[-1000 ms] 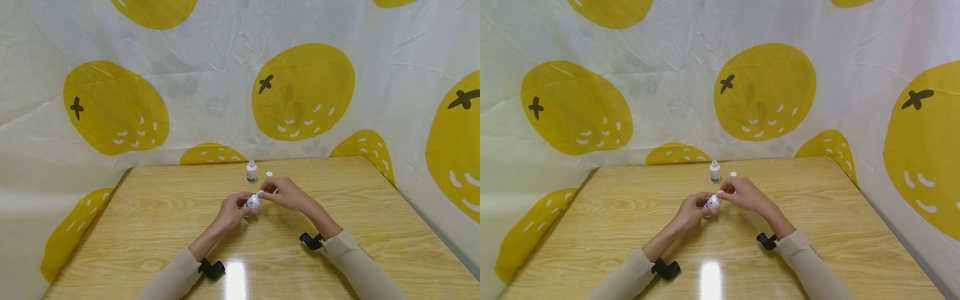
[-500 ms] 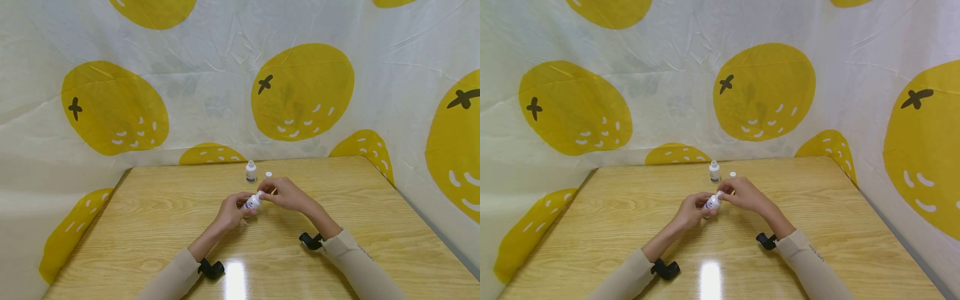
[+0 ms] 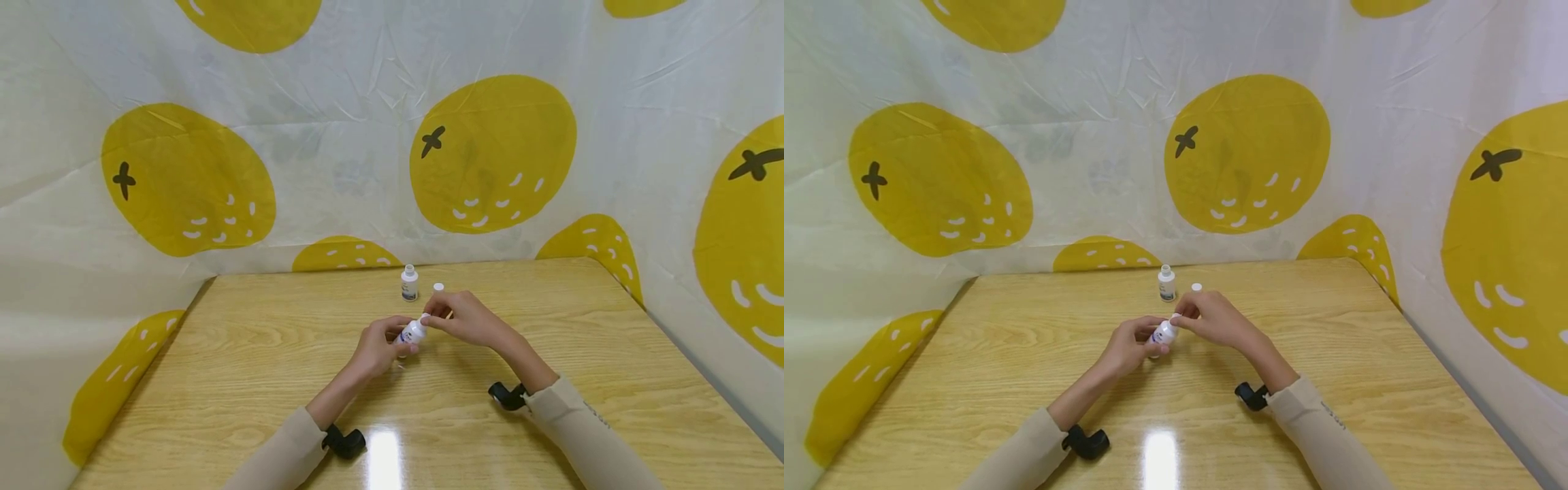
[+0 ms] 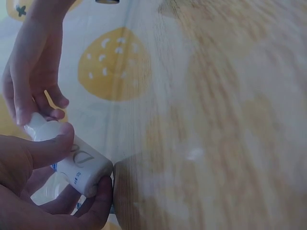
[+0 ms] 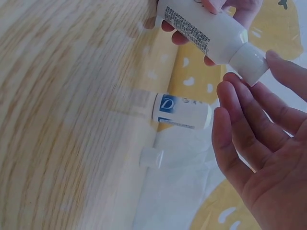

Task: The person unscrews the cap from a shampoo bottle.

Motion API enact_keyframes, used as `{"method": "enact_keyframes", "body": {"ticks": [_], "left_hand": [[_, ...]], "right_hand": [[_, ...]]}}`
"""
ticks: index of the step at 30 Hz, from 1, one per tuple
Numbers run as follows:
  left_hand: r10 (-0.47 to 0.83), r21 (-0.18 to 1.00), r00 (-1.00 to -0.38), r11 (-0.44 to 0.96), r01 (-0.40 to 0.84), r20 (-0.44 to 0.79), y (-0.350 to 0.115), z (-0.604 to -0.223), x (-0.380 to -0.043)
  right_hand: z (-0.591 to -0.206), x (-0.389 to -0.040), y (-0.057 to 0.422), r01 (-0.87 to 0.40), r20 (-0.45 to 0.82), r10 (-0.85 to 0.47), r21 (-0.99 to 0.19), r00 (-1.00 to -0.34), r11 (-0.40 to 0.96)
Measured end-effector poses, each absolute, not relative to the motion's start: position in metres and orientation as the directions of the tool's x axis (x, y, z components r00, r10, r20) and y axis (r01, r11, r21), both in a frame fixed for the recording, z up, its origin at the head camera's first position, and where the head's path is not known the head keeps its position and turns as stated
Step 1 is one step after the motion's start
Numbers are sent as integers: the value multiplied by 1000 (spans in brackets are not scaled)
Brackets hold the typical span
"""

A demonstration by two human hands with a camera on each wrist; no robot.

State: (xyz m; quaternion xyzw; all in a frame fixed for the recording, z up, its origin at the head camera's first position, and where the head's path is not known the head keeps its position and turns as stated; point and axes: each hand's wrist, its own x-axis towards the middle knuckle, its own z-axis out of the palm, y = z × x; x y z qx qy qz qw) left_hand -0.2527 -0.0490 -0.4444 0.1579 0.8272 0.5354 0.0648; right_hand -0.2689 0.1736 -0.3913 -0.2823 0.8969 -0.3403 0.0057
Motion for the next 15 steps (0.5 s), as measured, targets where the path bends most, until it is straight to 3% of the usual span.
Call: {"method": "enact_keyframes", "body": {"ticks": [15], "left_hand": [[326, 909, -944, 374, 183, 55, -48, -445, -252]], "right_hand": [[-391, -268, 175, -547, 200, -553, -602, -809, 582]]}}
